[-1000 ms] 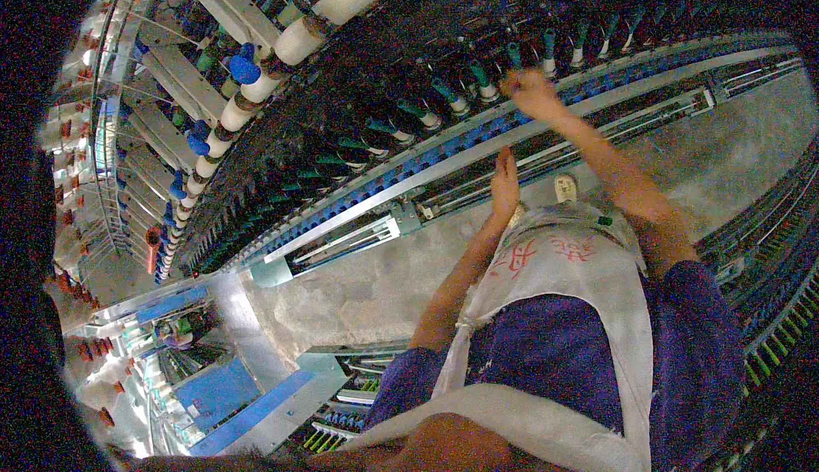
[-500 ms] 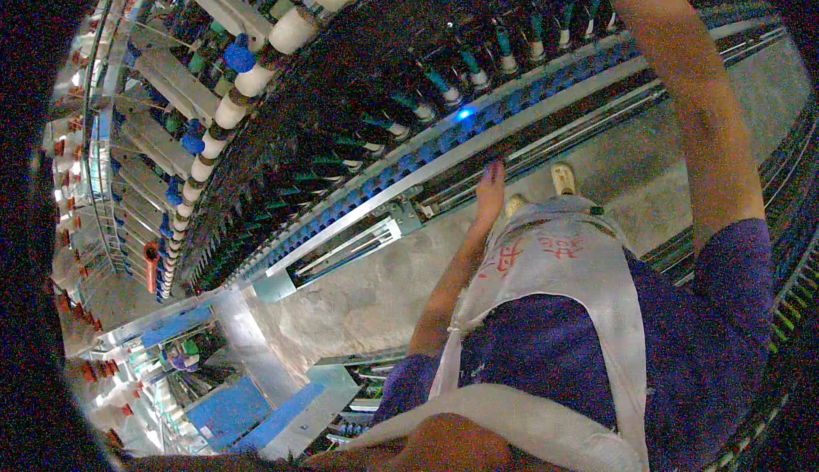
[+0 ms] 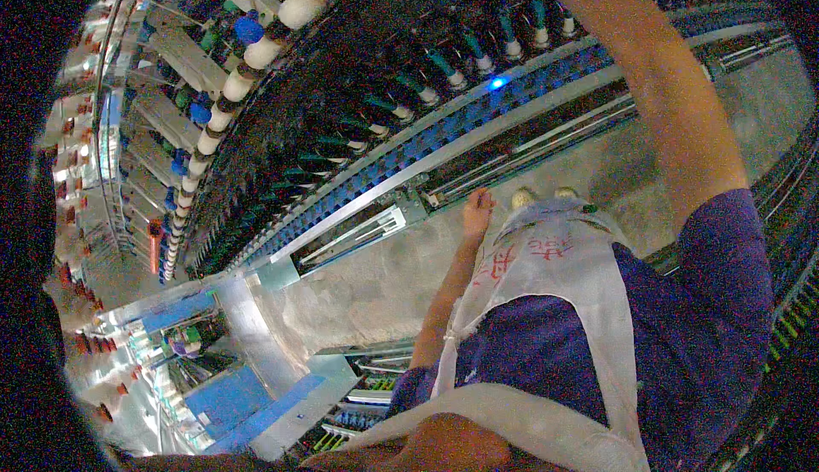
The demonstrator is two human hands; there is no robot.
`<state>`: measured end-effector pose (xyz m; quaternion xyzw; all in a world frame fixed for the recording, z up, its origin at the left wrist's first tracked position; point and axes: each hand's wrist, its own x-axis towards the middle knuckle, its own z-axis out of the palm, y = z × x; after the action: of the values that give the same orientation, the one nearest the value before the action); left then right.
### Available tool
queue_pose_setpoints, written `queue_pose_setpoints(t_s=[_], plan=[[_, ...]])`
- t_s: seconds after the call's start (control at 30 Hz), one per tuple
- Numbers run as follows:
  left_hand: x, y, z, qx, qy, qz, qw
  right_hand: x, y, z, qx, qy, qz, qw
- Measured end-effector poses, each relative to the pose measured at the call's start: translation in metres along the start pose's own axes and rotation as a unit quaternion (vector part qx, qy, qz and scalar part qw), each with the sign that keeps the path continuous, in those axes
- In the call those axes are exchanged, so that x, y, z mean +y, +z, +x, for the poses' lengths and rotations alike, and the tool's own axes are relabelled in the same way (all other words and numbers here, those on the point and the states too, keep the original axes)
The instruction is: The person threads white yarn through multiple spinning machine stations, using a green-handled tool to guide the thread and hands to secure it. They move between machines, adjust components, and continue threading along the rows.
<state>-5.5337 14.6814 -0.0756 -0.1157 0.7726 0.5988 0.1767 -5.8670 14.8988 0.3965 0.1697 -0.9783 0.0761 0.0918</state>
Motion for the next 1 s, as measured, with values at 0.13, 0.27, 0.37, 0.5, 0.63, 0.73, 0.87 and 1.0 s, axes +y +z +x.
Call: queue_pose_setpoints(t_s=[0.13,0.27,0.37,0.5,0.63,0.73,0.87,1.0], plan=[[0.003,0.012,-0.018,0.021,-0.037,0.055,0.998,-0.006,0.003,-0.013,0.067,-0.060,-0.080,0.993],[-0.006,0.034,-0.029,-0.027,-0.044,0.035,0.998,0.023,0.034,-0.048,0.332,-0.172,0.103,0.922],[-0.012,0.050,-0.031,-0.016,-0.005,0.049,0.999,0.039,0.109,-0.116,0.408,-0.153,0.145,0.888],[-0.012,0.062,-0.036,-0.048,-0.019,0.119,0.992,0.054,0.259,-0.257,0.210,-0.046,0.192,0.957],[-0.032,0.054,-0.044,-0.037,0.005,0.073,0.997,0.074,0.380,-0.424,-0.361,0.044,0.052,0.930],[-0.080,0.031,-0.053,0.004,0.011,0.107,0.994,0.097,0.399,-0.487,-0.514,0.078,0.129,0.845],[-0.150,-0.008,-0.088,0.123,-0.016,0.081,0.989,0.073,0.397,-0.491,-0.567,0.147,0.311,0.748],[-0.181,-0.050,-0.141,0.175,-0.245,0.225,0.927,0.037,0.369,-0.443,-0.608,0.197,0.378,0.670]])
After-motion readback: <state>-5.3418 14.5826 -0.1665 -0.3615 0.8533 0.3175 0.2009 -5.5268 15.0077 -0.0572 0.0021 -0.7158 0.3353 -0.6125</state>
